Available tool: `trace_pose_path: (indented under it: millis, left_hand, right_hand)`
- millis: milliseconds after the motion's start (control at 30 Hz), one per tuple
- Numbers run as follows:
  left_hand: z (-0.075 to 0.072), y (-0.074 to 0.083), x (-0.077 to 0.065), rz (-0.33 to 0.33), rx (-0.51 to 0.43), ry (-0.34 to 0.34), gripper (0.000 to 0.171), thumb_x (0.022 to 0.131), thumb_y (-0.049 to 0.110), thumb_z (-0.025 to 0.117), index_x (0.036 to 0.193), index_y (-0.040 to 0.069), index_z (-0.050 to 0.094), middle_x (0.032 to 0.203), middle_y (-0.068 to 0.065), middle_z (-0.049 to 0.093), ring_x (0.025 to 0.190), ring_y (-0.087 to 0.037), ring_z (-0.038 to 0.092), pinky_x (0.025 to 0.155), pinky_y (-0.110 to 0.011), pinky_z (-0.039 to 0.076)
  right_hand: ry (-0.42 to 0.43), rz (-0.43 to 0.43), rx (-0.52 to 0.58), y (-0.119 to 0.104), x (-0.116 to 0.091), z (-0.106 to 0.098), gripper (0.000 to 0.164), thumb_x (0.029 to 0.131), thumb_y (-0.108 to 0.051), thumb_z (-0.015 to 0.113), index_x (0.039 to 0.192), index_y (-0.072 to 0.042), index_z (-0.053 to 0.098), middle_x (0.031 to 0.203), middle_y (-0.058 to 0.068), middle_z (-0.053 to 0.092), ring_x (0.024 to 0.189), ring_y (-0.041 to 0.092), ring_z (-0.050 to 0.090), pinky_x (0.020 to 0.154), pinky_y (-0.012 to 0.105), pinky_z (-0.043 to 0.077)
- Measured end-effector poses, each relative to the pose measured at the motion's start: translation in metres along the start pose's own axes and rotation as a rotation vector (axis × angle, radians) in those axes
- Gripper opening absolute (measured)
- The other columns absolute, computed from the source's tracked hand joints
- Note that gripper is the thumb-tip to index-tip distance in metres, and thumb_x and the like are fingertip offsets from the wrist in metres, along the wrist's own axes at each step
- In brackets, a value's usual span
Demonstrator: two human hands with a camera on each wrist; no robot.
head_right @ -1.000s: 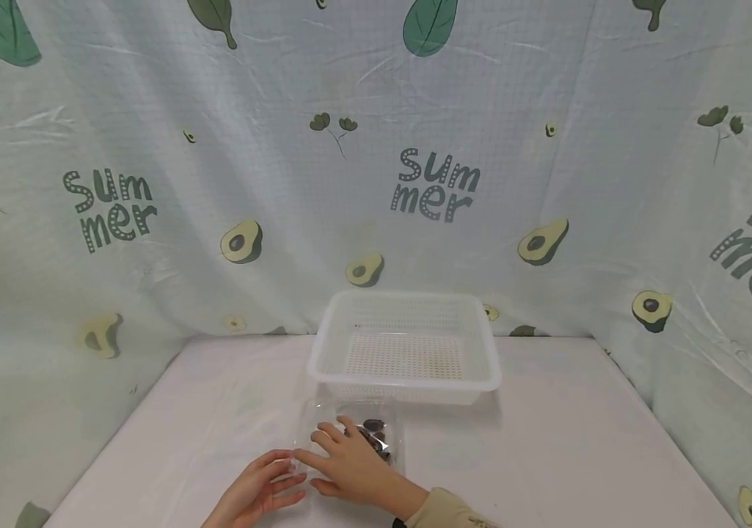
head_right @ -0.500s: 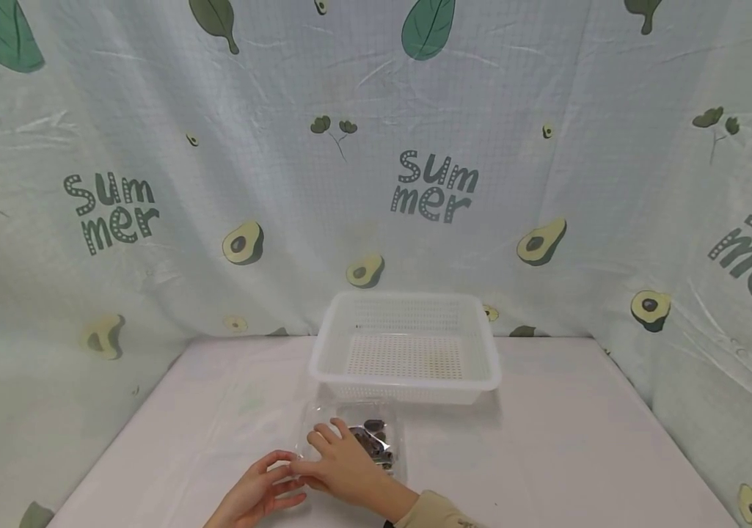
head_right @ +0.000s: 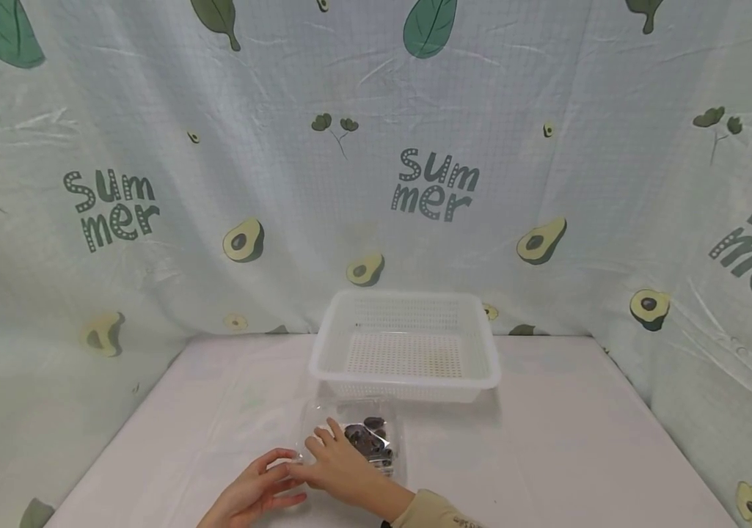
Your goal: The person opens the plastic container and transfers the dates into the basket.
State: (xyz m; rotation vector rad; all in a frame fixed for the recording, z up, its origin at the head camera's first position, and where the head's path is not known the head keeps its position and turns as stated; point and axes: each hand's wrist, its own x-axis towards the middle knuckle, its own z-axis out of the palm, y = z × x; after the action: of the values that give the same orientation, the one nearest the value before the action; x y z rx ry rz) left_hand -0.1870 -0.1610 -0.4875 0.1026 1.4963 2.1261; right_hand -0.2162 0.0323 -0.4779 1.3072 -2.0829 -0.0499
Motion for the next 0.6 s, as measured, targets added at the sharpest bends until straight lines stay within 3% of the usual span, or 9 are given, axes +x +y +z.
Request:
trace_pose_path:
  millis: [233, 467, 600]
  left_hand:
    - [-0.0038, -0.0021, 0.0035, 0.019, -0.022, -0.052, 0.013, 0.094, 0.009, 0.042, 0.104, 0.014, 0.048, 0.095, 0.003, 0.058, 0.094, -0.014, 0.060, 0.086, -0.041, 0.048]
    - [-0.0027, -0.0014, 0.0045, 0.026, -0.001, -0.037, 0.015, 0.090, 0.004, 0.042, 0.099, 0.015, 0.047, 0.086, 0.004, 0.059, 0.087, -0.012, 0.061, 0.081, -0.039, 0.050]
    - [-0.0006, 0.0016, 0.0051, 0.031, 0.025, -0.020, 0.014, 0.088, 0.003, 0.042, 0.098, 0.013, 0.046, 0.083, 0.005, 0.059, 0.085, -0.012, 0.062, 0.078, -0.037, 0.051]
  right_hand:
    - [-0.069, -0.053, -0.074, 0.0003, 0.0030, -0.0033, 0.039, 0.072, -0.034, 0.069, 0.108, -0.039, 0.054, 0.086, -0.005, 0.053, 0.095, 0.017, 0.059, 0.091, 0.044, 0.042]
    - [-0.090, -0.120, -0.155, 0.0020, 0.0077, -0.0057, 0.042, 0.068, -0.041, 0.069, 0.106, -0.037, 0.053, 0.084, -0.003, 0.058, 0.090, 0.016, 0.063, 0.093, 0.045, 0.041]
    - [-0.087, -0.146, -0.168, 0.0030, 0.0086, -0.0052, 0.035, 0.071, -0.041, 0.066, 0.102, -0.035, 0.052, 0.085, -0.003, 0.057, 0.090, 0.016, 0.062, 0.092, 0.043, 0.043]
